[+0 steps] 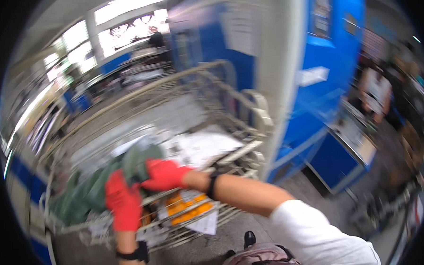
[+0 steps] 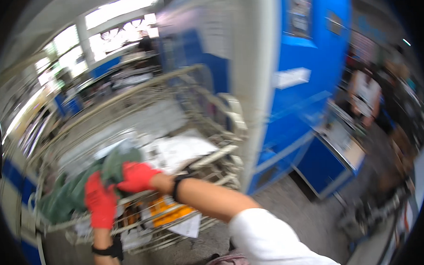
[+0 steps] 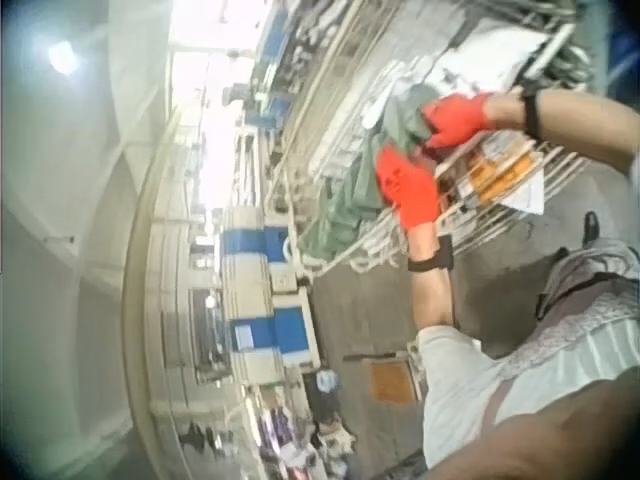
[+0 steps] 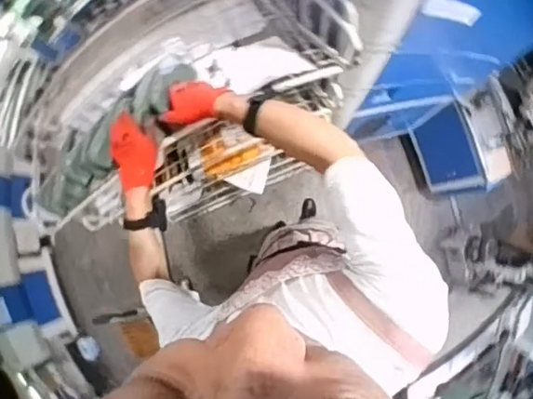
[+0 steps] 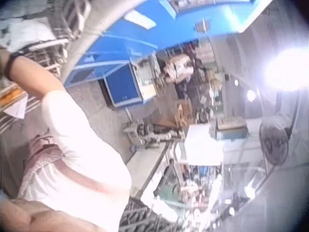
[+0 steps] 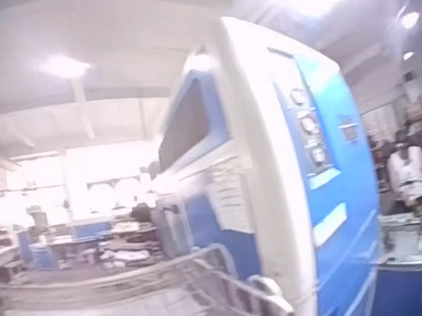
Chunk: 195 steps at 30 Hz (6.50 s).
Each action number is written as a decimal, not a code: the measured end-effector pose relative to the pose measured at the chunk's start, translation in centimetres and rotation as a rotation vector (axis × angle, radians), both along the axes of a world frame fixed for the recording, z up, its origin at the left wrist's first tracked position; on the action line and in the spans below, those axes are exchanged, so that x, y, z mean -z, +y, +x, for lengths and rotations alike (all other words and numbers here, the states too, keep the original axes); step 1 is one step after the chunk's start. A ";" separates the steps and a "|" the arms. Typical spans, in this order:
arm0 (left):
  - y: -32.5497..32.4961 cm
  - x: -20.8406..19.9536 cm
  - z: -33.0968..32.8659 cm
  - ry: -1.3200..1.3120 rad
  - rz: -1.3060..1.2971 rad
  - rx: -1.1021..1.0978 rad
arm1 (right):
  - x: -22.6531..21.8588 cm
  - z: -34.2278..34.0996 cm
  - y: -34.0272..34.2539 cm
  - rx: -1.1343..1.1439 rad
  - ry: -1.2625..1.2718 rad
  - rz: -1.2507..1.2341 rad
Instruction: Transfer shoe lasts and shoes between conveyor belts and processing machinery in a factory.
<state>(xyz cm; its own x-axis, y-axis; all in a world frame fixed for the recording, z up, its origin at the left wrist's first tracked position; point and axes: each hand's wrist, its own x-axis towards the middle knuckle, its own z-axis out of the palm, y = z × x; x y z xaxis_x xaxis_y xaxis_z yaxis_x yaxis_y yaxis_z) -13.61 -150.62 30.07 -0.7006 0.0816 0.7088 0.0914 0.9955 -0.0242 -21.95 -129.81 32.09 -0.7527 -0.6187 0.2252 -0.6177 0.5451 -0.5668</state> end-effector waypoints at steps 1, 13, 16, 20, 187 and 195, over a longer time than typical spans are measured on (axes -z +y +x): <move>0.1 -0.3 -0.5 -0.038 -0.015 0.003 | 0.1 0.7 0.4 0.019 -0.015 -0.073; 30.6 8.3 11.6 -0.526 0.239 0.761 | 18.1 25.1 34.8 0.505 -0.001 -0.319; 44.5 14.7 12.7 -0.740 0.164 0.960 | 26.2 36.1 49.7 0.873 -0.330 -0.296; 63.5 19.8 16.1 -0.962 0.114 1.192 | 32.4 50.5 64.0 1.316 -0.594 -0.331; 155.5 29.9 117.5 -0.808 -0.633 2.074 | 33.7 147.6 97.8 3.299 0.376 -0.917; 141.1 32.2 126.9 -1.702 -0.465 1.717 | 38.0 145.5 94.2 3.344 -0.254 -0.474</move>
<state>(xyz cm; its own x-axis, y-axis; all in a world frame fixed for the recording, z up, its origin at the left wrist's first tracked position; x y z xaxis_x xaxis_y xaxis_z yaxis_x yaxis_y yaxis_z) 113.31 -9.50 -2.11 0.4134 0.8419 -0.3468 0.6071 0.0291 0.7941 123.52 -35.64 -5.90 0.9019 0.4228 -0.0883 0.2916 -0.7468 -0.5977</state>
